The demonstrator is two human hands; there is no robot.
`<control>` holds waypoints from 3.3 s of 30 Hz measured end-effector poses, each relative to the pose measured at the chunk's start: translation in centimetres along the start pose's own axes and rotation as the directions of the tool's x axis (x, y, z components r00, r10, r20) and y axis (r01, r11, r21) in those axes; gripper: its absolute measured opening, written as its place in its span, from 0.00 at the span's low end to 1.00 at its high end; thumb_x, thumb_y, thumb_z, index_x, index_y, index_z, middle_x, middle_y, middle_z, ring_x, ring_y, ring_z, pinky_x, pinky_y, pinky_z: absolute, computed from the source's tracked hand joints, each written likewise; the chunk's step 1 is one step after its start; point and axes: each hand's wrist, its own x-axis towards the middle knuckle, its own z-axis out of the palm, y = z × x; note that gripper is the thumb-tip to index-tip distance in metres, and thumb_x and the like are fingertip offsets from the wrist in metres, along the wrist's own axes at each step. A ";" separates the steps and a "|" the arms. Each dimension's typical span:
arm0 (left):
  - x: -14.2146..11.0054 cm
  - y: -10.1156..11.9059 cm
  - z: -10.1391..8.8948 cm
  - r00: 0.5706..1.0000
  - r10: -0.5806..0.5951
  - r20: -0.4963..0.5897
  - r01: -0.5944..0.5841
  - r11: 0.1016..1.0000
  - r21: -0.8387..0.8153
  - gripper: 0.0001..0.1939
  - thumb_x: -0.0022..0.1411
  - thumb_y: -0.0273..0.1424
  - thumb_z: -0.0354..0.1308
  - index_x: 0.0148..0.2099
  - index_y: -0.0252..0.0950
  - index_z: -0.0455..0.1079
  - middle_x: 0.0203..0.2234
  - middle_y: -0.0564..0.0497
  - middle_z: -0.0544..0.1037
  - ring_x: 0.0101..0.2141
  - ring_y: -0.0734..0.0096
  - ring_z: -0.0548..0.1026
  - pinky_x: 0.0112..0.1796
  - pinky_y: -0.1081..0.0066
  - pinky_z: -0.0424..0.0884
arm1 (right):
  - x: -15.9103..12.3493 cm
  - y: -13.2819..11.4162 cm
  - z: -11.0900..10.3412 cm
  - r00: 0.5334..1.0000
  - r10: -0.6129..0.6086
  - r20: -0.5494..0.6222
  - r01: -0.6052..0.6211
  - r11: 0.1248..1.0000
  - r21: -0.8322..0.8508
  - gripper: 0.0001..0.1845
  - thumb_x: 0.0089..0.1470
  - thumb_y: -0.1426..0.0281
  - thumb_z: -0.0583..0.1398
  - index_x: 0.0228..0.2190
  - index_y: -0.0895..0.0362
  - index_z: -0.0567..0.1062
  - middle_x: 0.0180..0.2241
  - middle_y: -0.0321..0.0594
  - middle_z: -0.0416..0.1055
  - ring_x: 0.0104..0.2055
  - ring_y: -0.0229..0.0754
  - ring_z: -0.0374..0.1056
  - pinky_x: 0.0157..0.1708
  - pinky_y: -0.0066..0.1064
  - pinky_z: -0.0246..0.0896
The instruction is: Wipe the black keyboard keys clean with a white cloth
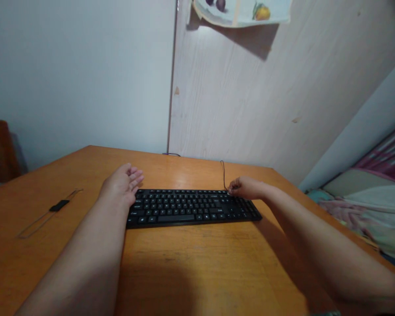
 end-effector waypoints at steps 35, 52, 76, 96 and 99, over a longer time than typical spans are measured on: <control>-0.4 0.4 -0.9 0.998 -0.055 0.007 0.055 0.992 -0.111 0.14 0.63 0.42 0.49 0.35 0.40 0.70 0.48 0.47 0.77 0.52 0.61 0.72 0.56 0.58 0.60 | 7.7 -24.7 2.7 0.879 -0.476 -0.042 0.477 0.871 0.120 0.11 0.54 0.66 0.57 0.29 0.57 0.79 0.24 0.35 0.71 0.26 0.35 0.61 0.25 0.25 0.50; -1.5 0.9 -0.7 0.998 -0.059 -0.021 0.056 0.991 -0.117 0.12 0.62 0.41 0.52 0.34 0.39 0.69 0.47 0.46 0.77 0.52 0.60 0.72 0.54 0.58 0.63 | 8.3 -27.1 1.7 0.866 -0.487 0.112 0.496 0.865 -0.081 0.09 0.44 0.69 0.61 0.30 0.57 0.79 0.24 0.36 0.71 0.25 0.37 0.62 0.26 0.27 0.52; -1.2 1.0 -0.6 0.998 -0.051 -0.031 0.045 0.984 -0.171 0.11 0.63 0.39 0.52 0.33 0.39 0.68 0.47 0.46 0.76 0.51 0.62 0.73 0.55 0.61 0.63 | 8.6 -28.8 2.0 0.961 -0.242 0.132 0.234 0.970 0.071 0.08 0.46 0.68 0.61 0.29 0.58 0.78 0.14 0.34 0.65 0.19 0.37 0.61 0.23 0.28 0.54; -1.3 0.8 -0.5 0.999 -0.028 -0.023 0.026 0.996 -0.090 0.12 0.61 0.41 0.53 0.35 0.39 0.70 0.47 0.45 0.77 0.53 0.56 0.71 0.58 0.51 0.58 | 8.2 -25.6 1.7 0.974 -0.202 0.106 0.209 0.976 -0.066 0.12 0.48 0.66 0.60 0.32 0.60 0.79 0.23 0.42 0.73 0.26 0.41 0.68 0.25 0.29 0.56; -1.4 0.8 -0.4 0.999 -0.035 -0.015 0.033 0.995 -0.094 0.12 0.61 0.41 0.53 0.35 0.39 0.70 0.49 0.45 0.76 0.53 0.57 0.71 0.59 0.52 0.56 | 8.1 -25.1 1.7 0.972 -0.218 0.089 0.225 0.972 -0.070 0.13 0.48 0.66 0.60 0.33 0.60 0.79 0.27 0.43 0.76 0.28 0.41 0.68 0.25 0.28 0.56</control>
